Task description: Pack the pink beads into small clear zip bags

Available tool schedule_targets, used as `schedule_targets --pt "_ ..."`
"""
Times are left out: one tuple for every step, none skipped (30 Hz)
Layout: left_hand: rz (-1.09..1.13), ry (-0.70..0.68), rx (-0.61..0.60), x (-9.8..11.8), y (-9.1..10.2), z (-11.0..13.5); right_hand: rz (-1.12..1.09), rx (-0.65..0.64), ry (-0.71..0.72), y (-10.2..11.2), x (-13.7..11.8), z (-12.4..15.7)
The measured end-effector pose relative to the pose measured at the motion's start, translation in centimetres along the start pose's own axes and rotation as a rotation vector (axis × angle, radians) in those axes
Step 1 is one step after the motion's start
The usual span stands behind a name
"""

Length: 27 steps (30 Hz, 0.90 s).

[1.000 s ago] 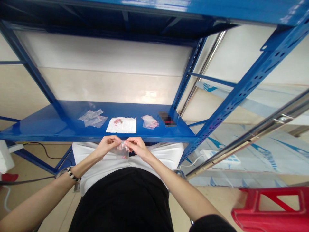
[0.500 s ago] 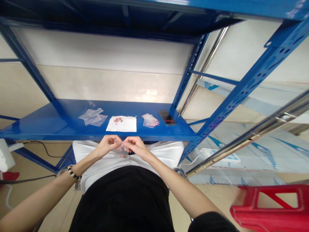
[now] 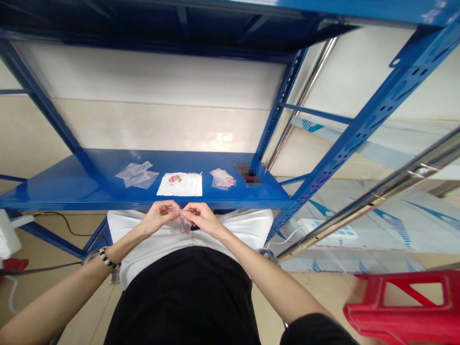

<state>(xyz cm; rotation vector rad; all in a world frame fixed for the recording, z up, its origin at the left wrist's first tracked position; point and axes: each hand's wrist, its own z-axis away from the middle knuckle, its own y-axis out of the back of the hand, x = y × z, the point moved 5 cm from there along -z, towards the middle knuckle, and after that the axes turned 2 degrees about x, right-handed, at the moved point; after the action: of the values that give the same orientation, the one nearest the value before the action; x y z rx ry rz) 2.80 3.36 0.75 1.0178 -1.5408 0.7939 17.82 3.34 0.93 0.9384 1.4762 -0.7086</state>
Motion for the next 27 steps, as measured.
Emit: schedule_targets --pt "-0.002 0.003 0.001 0.0 0.0 0.0 0.004 0.003 0.002 0.0 0.0 0.0" --pt "-0.006 0.004 0.002 0.0 0.0 0.0 0.008 0.006 0.005 0.1 0.1 0.0" --pt "-0.015 0.005 0.002 -0.1 0.0 0.0 0.01 0.009 0.007 0.2 0.1 0.0" --pt "-0.027 0.004 0.004 -0.1 0.0 0.0 0.01 0.015 0.011 0.3 0.1 0.0" --pt "-0.038 0.005 0.012 -0.2 0.1 -0.1 0.007 0.024 0.016 0.4 0.0 -0.1" --pt "-0.048 0.008 0.026 -0.3 0.2 -0.1 0.003 0.038 0.022 0.6 -0.1 -0.1" --pt "-0.053 0.013 0.046 -0.4 0.4 -0.2 -0.001 0.055 0.028 0.8 -0.2 -0.1" --pt "-0.054 0.017 0.069 -0.5 0.7 -0.3 -0.003 0.074 0.034 1.0 -0.2 -0.1" --pt "-0.05 0.021 0.092 -0.6 0.9 -0.4 -0.004 0.092 0.039 1.2 -0.3 -0.1" --pt "-0.045 0.022 0.111 -0.7 1.1 -0.5 -0.003 0.108 0.043 1.4 -0.4 -0.2" --pt "-0.04 0.022 0.124 -0.7 1.3 -0.6 -0.002 0.118 0.044 1.4 -0.4 -0.2" --pt "-0.036 0.021 0.129 -0.8 1.4 -0.6 -0.002 0.121 0.042 1.4 -0.4 -0.2" --pt "-0.032 0.02 0.129 -0.8 1.5 -0.6 -0.002 0.118 0.038 1.3 -0.3 -0.2" --pt "-0.028 0.022 0.124 -0.8 1.5 -0.6 -0.001 0.109 0.03 1.2 -0.2 -0.2" --pt "-0.025 0.026 0.111 -0.8 1.4 -0.6 0.001 0.099 0.021 1.0 0.0 -0.2" --pt "-0.02 0.032 0.091 -0.9 1.2 -0.5 0.003 0.088 0.013 0.8 0.1 -0.2" --pt "-0.012 0.041 0.067 -0.9 1.0 -0.4 0.006 0.079 0.008 0.7 0.3 -0.2" --pt "-0.002 0.049 0.043 -0.9 0.7 -0.3 0.01 0.071 0.006 0.6 0.4 -0.2" --pt "0.008 0.057 0.023 -0.9 0.5 -0.2 0.016 0.064 0.006 0.6 0.5 -0.3" --pt "0.015 0.064 0.01 -0.9 0.3 -0.1 0.029 0.058 0.008 0.7 0.6 -0.3" --pt "0.015 0.069 0.004 -0.9 0.2 -0.1 0.048 0.051 0.011 0.9 0.6 -0.4" --pt "0.006 0.071 0.006 -0.8 0.2 -0.1 0.07 0.045 0.013 1.0 0.6 -0.4" --pt "-0.013 0.071 0.01 -0.7 0.1 -0.1 0.091 0.041 0.011 1.2 0.6 -0.5" --pt "-0.04 0.07 0.012 -0.5 0.1 -0.2 0.108 0.037 0.002 1.4 0.7 -0.6" --pt "-0.071 0.069 0.015 -0.4 0.2 -0.2 0.119 0.036 -0.013 1.6 0.8 -0.7" --pt "-0.103 0.067 0.018 -0.2 0.2 -0.3 0.125 0.034 -0.033 1.7 0.9 -0.7" --pt "-0.134 0.066 0.022 -0.1 0.3 -0.4 0.125 0.032 -0.053 1.8 1.1 -0.8"
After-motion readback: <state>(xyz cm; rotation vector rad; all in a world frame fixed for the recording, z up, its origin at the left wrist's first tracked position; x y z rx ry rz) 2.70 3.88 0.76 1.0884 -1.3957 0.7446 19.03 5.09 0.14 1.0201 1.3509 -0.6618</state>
